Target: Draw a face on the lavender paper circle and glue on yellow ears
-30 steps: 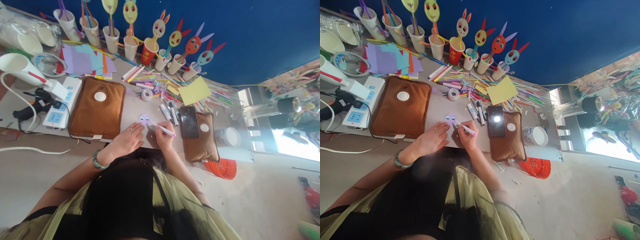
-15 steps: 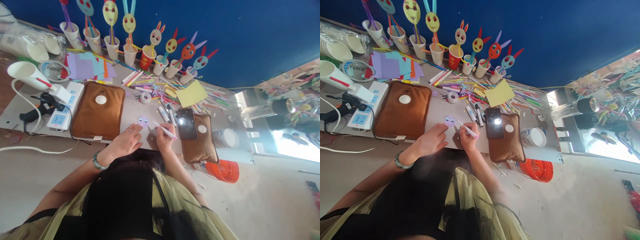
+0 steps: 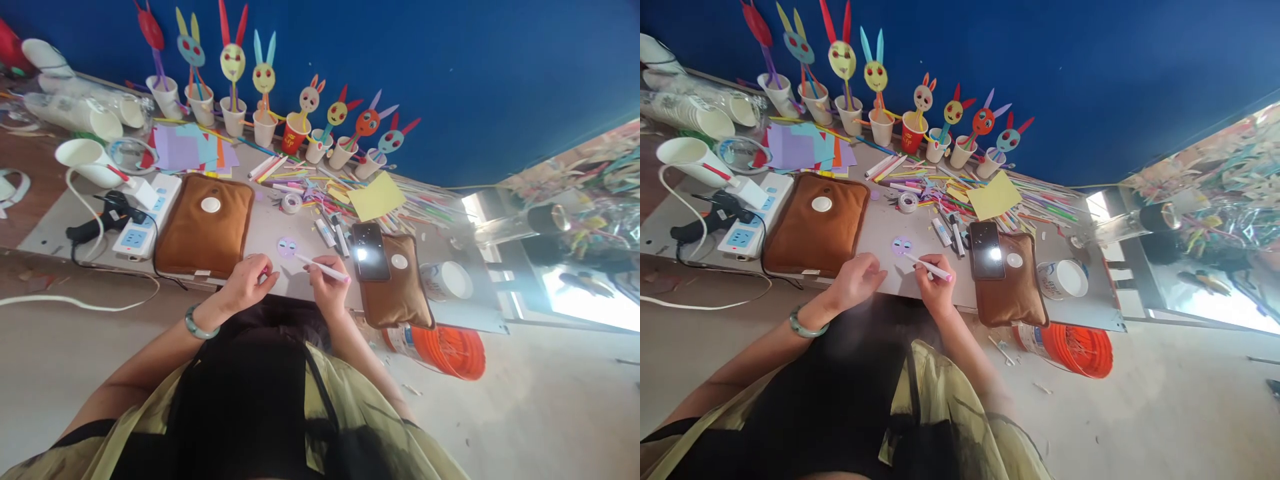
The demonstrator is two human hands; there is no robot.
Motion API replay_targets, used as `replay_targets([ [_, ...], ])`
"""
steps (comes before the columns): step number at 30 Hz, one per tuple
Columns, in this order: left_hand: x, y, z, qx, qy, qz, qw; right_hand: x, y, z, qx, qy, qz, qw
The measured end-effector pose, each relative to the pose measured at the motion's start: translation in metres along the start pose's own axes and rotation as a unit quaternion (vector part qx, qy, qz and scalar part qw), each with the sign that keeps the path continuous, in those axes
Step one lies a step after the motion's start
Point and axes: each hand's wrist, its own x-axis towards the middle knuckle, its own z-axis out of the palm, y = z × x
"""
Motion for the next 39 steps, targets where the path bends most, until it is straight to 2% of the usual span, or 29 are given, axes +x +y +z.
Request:
replay_targets([
  [3,-0.001,0.003,0.002,0.042,0.011,0.019,0.999,-0.003,-0.004,0.0,0.027,-0.015,0.014,0.999],
  [12,0.006,0.001,-0.002,0.183,-0.024,0.091,0.978,-0.002,0.01,0.002,-0.004,0.014,0.0,1.0],
  [20,0.005,0.003,0.005,0.165,-0.03,0.062,0.984,-0.003,0.009,0.0,-0.007,0.014,0.008,1.0],
  [27,0.012,-0.002,0.006,0.235,-0.05,0.101,0.965,0.002,0.013,0.002,-0.007,0.007,0.019,1.0],
  [31,0.012,-0.003,0.01,0.268,-0.07,0.124,0.953,0.011,0.009,0.008,-0.019,-0.017,0.007,1.0],
  [39,0.013,0.0,0.008,0.27,-0.11,0.127,0.948,0.026,0.008,0.023,-0.046,-0.052,-0.016,0.997],
])
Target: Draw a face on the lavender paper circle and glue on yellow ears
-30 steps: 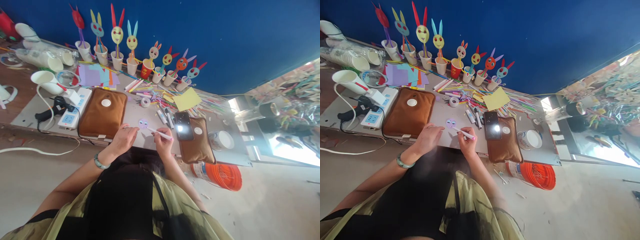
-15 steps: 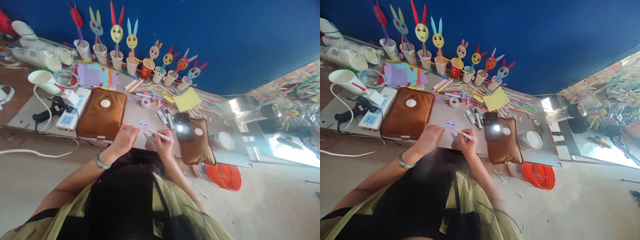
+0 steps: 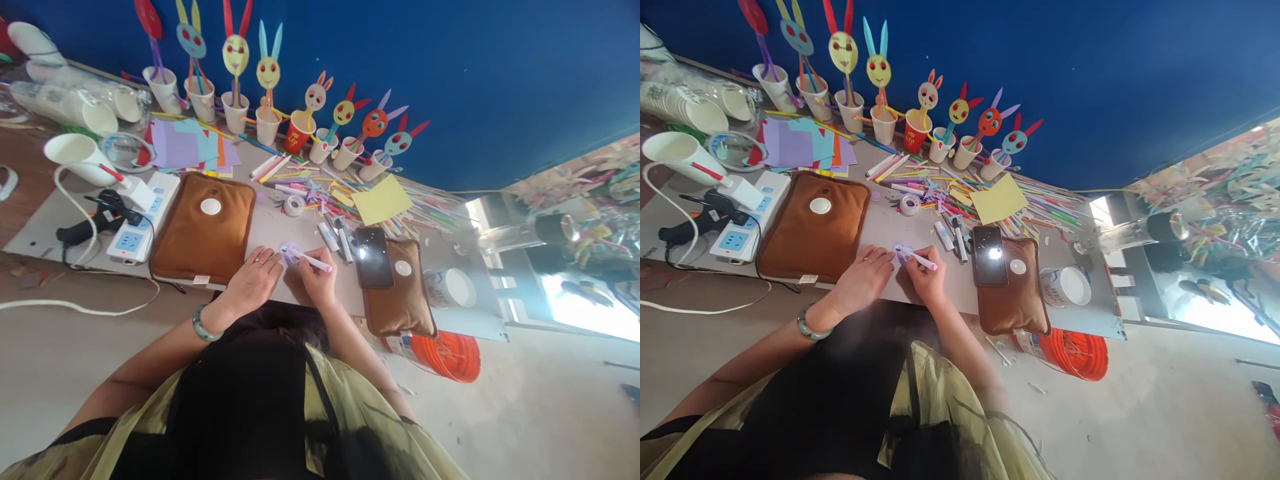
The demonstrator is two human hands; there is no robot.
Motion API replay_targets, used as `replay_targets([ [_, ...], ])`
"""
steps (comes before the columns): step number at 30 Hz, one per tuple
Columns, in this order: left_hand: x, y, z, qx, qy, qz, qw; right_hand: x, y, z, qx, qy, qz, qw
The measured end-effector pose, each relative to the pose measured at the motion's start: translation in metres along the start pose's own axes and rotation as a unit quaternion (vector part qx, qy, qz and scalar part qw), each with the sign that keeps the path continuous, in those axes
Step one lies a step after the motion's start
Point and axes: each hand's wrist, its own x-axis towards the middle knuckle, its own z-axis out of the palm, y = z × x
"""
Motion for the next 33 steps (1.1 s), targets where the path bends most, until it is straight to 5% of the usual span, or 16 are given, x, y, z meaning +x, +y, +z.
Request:
replay_targets([
  [33,0.0015,0.0017,-0.0069,-0.027,-0.012,-0.011,1.0,-0.0026,0.0052,-0.0004,-0.064,-0.036,-0.005,0.997],
])
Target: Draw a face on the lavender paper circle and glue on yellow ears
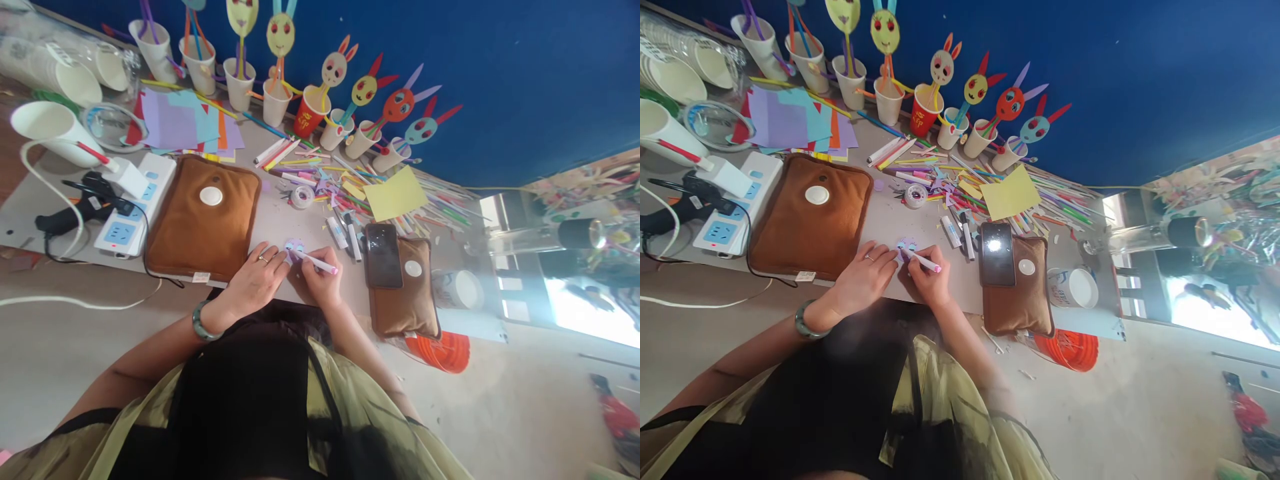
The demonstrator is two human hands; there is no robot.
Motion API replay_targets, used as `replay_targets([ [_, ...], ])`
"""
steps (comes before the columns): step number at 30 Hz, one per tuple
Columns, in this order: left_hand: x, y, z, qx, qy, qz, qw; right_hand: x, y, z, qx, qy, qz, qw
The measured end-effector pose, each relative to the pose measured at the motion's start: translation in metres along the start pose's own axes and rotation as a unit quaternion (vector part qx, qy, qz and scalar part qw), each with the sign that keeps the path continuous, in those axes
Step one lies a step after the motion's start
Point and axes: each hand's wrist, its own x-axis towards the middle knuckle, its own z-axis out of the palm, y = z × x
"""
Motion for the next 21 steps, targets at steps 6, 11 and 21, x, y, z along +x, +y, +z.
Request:
replay_targets([
  [6,-0.0001,-0.0006,0.0006,-0.003,-0.007,-0.001,1.0,-0.0001,-0.0002,-0.0002,-0.013,-0.001,0.012,1.0],
  [11,-0.0003,-0.0005,0.0004,-0.003,-0.008,-0.001,1.0,0.0,-0.0012,-0.0006,-0.013,0.001,0.018,1.0],
  [21,-0.0002,-0.0004,0.0007,0.007,-0.005,0.004,1.0,-0.0013,0.0026,0.0,-0.006,0.044,-0.006,0.999],
])
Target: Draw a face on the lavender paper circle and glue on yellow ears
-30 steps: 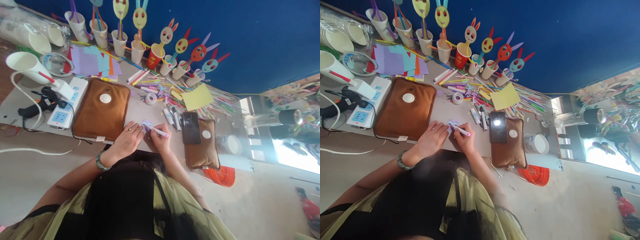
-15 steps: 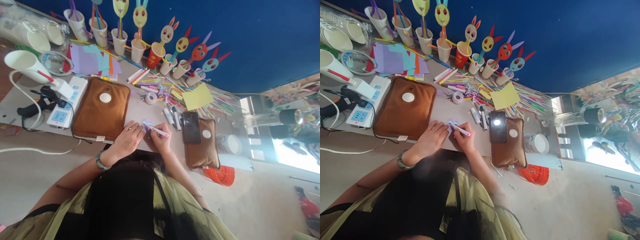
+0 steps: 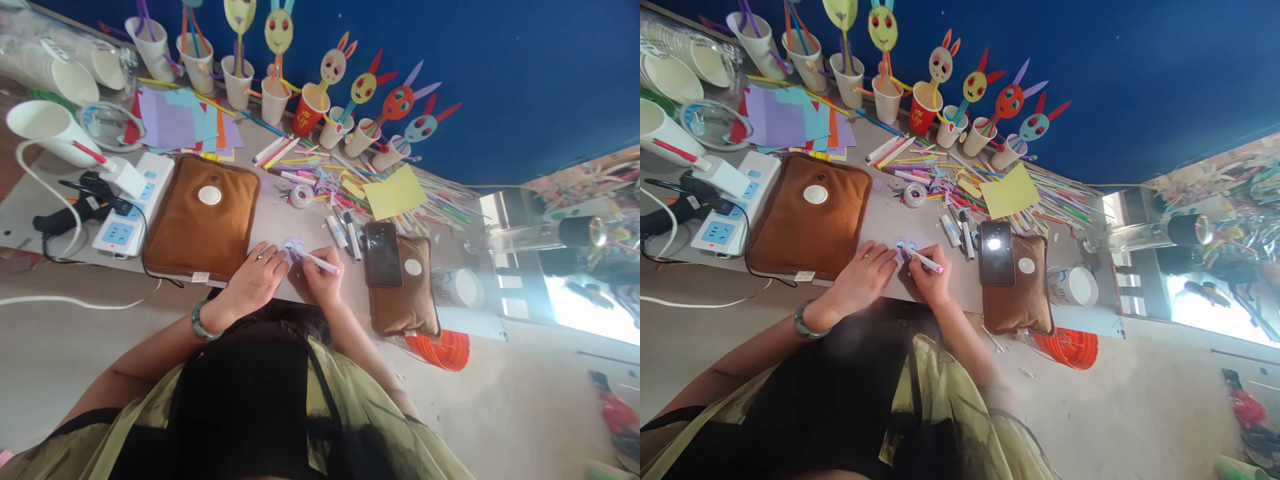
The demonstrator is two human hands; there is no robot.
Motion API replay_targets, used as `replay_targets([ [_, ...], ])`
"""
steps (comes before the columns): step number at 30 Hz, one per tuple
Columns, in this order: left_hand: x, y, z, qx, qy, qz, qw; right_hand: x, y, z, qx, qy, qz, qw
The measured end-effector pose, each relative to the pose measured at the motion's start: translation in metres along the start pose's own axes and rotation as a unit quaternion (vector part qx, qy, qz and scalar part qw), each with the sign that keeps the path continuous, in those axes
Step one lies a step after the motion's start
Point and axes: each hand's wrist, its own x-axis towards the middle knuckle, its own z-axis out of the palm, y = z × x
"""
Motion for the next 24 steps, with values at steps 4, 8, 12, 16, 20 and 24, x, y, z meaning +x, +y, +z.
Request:
replay_targets([
  [4,-0.001,-0.001,0.002,0.003,0.003,0.004,1.0,-0.003,0.004,-0.007,0.01,0.08,-0.015,0.997],
  [8,-0.001,-0.001,0.002,0.002,0.001,0.006,1.0,-0.007,0.005,-0.015,-0.011,0.061,-0.019,0.998],
  [12,-0.002,-0.001,0.002,-0.007,-0.006,0.004,1.0,-0.009,0.005,-0.016,-0.021,0.036,-0.003,0.999],
  [16,-0.002,-0.001,0.004,-0.006,-0.004,0.002,1.0,-0.007,0.004,-0.014,-0.018,0.024,0.017,0.999],
  [20,-0.003,-0.001,0.004,0.003,-0.002,0.007,1.0,-0.005,0.002,-0.014,-0.016,0.015,0.027,0.999],
  [24,-0.002,-0.001,0.003,-0.02,-0.007,0.0,1.0,-0.005,0.001,-0.015,-0.014,0.005,0.031,0.999],
])
